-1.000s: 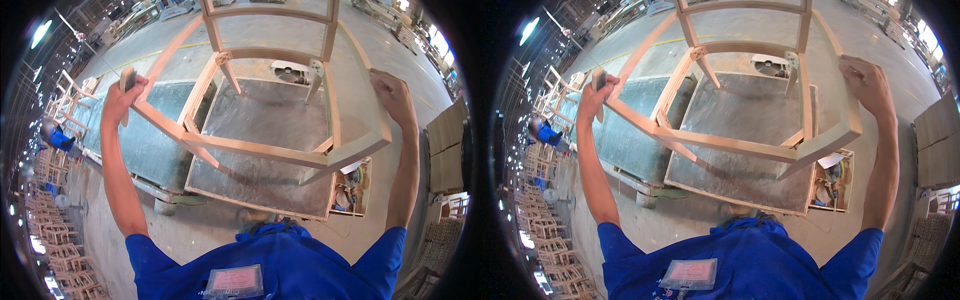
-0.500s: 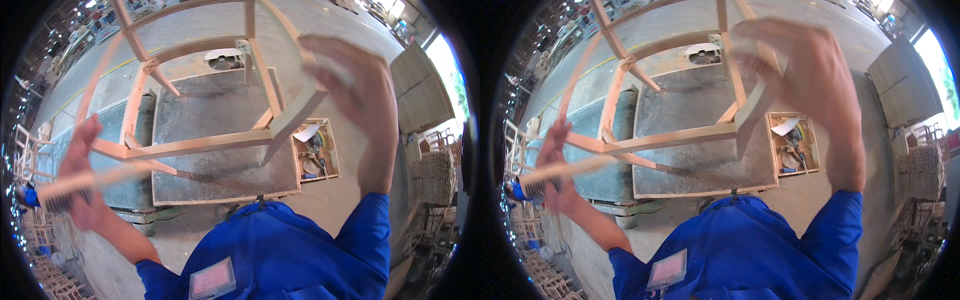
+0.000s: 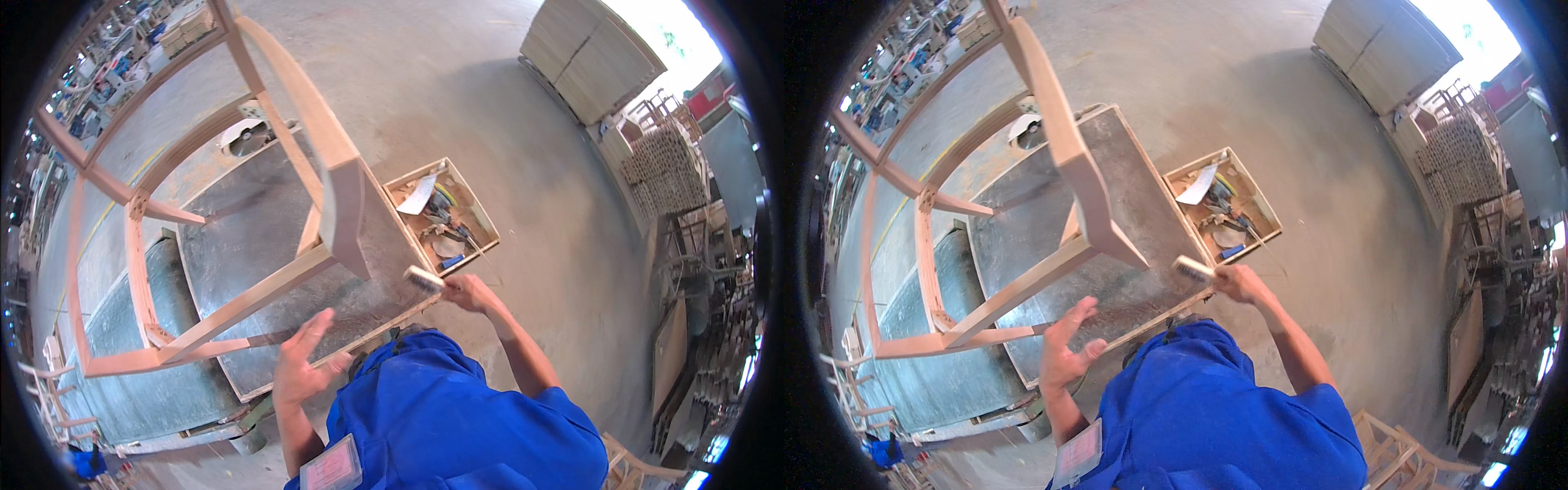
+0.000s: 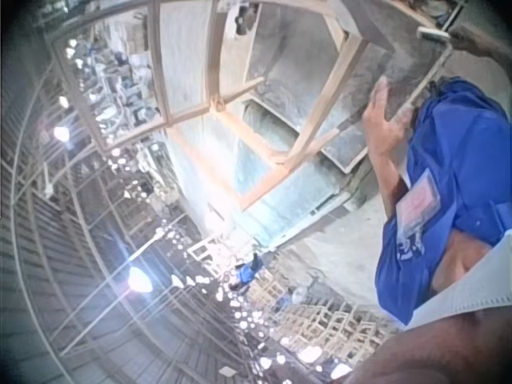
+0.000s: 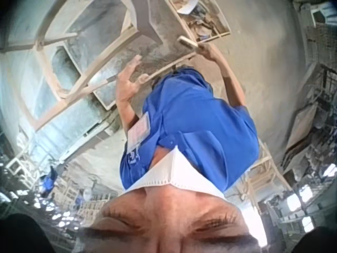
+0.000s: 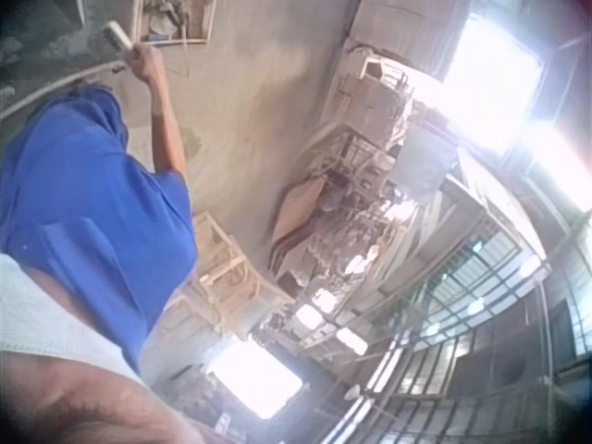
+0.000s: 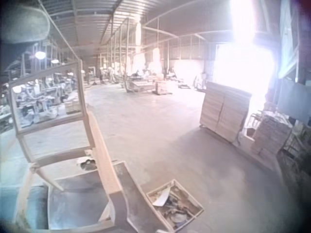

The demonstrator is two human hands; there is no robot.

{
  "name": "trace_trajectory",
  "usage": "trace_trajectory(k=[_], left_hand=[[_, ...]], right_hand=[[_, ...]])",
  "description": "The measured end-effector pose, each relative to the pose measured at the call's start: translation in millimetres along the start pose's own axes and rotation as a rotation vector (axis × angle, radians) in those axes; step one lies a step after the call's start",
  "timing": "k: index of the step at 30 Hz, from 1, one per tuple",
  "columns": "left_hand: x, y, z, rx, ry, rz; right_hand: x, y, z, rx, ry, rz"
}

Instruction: The person sands the wooden frame of a chair using a sanding block. They repeatedly rub the block along the legs and crossbars of the chair frame, rotating the chair to access different surfaces.

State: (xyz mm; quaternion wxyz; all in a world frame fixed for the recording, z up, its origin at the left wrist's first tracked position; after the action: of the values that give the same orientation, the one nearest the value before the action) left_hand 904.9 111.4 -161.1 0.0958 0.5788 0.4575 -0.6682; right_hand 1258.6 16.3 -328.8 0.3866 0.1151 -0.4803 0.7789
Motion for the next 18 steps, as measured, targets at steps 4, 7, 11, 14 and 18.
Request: trace_trajectory(k=[4,7,11,14,18], left_hand=[[31,1,18,-0.049,-0.259,-0.345],[27,5,28,-0.08,-0.324,-0.349],[23,12,24,-0.113,-0.403,-0.339],[21,12,34,-0.172,-0.433,-0.403],[25,7,40,-0.313,-0.446,-0.377]], right_hand=[[-103,25,-47,-0.077,0.467,-0.234],[-122,32,-77,-0.128,0.552,-0.462],[-95,15,-122,-0.409,0.477,0.161],[-29,-6,-136,-0.589,0.073,-0.054],[74,-46,-129,-0.285,-0.256,-0.636]])
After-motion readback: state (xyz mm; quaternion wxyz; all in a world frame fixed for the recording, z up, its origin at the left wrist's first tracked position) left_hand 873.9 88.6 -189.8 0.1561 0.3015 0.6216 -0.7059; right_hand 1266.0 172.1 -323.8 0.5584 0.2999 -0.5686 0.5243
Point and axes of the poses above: each hand's wrist, its own z-axis away from the middle knuckle, its own y-axis out of the palm, x = y × z, the point moved 4 cm from there along -z, towards the middle knuckle, and after that the axes turned 5 degrees about y, right-handed, at the moved point
